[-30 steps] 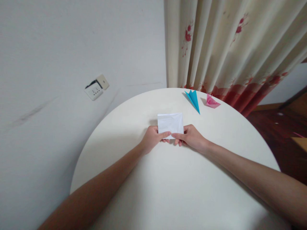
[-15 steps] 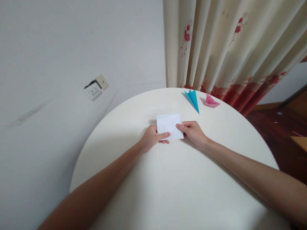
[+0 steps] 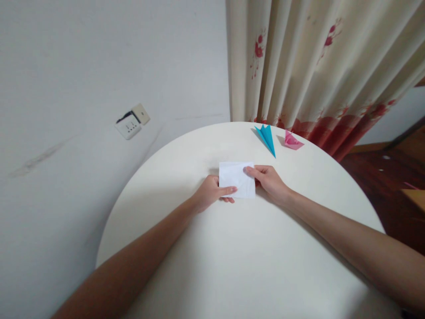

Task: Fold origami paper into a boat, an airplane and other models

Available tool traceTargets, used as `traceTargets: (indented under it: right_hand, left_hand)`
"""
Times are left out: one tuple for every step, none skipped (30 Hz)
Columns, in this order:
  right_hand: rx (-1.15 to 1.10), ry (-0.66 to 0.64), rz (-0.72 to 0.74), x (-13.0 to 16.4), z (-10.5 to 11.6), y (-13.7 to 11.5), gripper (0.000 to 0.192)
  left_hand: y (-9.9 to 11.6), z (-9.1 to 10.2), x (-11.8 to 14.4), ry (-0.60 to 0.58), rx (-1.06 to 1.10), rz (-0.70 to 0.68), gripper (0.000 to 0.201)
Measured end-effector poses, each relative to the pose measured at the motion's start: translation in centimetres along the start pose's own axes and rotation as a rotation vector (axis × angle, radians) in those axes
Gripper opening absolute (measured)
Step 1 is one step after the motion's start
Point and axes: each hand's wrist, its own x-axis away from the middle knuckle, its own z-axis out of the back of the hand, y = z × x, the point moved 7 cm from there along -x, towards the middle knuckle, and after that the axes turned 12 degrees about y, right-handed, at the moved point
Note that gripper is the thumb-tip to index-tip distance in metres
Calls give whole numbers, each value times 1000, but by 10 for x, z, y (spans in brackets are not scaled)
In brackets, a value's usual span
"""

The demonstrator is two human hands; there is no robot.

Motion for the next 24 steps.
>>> traceTargets:
  right_hand:
    - [-22, -57, -25, 3, -5, 2, 39]
    - [-36, -92, -44, 5, -8, 3, 40]
    - [-45, -105, -55, 6, -9, 4, 40]
    - [-48, -106, -63, 7, -10, 5, 41]
    - [-44, -102, -69, 7, -10, 5, 41]
    - [-38, -100, -73, 8, -10, 5, 41]
    - [-30, -104, -76, 8, -10, 5, 40]
    - [-22, -113, -81, 8, -10, 5, 40]
    - [-14, -122, -85, 9, -11, 5, 40]
    - [-10, -126, -87, 9, -12, 5, 41]
    - [-13, -123, -86, 9, -11, 5, 40]
    - [-21, -115, -85, 9, -11, 5, 40]
    - [-33, -103, -82, 9, -10, 5, 40]
    - [-45, -90, -78, 8, -9, 5, 39]
    - [-54, -78, -77, 7, -9, 5, 38]
    - [-58, -69, -77, 7, -8, 6, 38]
    - [-57, -64, -77, 6, -8, 7, 38]
    - [-55, -59, -74, 5, -7, 7, 37]
    - [-52, -54, -68, 4, -7, 8, 36]
    - [-51, -50, -61, 4, -7, 8, 36]
    - [-52, -48, -55, 3, -6, 8, 35]
    - [-54, -47, -51, 3, -6, 8, 34]
    - [-57, -46, -52, 3, -6, 9, 33]
    - [-60, -45, -55, 3, -6, 9, 33]
  left_hand:
    - [0, -1, 0, -4, -1, -7, 49]
    - [0, -1, 0, -8, 6, -13, 49]
    - [0, -2, 0, -7, 25, -19, 49]
    - [-1, -2, -1, 3, 57, -23, 50]
    - [-1, -2, -1, 20, 96, -26, 50]
    - [-2, -1, -2, 46, 133, -29, 51]
    - [-3, 0, -3, 75, 165, -31, 51]
    - [-4, 1, -4, 103, 190, -34, 51]
    - [-5, 3, -5, 123, 205, -39, 51]
    - [-5, 3, -5, 131, 214, -46, 50]
    - [-5, 3, -5, 129, 214, -56, 49]
    - [-5, 3, -6, 119, 207, -67, 47]
    - [-5, 2, -6, 107, 194, -80, 46]
    - [-4, 1, -6, 97, 178, -93, 44]
    - [-4, 1, -5, 94, 163, -105, 43]
    - [-3, 1, -5, 99, 155, -115, 42]
    - [-2, 1, -5, 108, 158, -126, 41]
    - [-1, 1, -5, 116, 173, -136, 40]
    - [1, 1, -5, 128, 194, -144, 39]
    - [2, 2, -4, 144, 215, -151, 41]
    - [4, 2, -4, 161, 237, -158, 43]
    - [6, 3, -3, 181, 259, -166, 48]
    - [8, 4, -2, 202, 279, -175, 53]
    - [9, 5, -2, 221, 298, -186, 57]
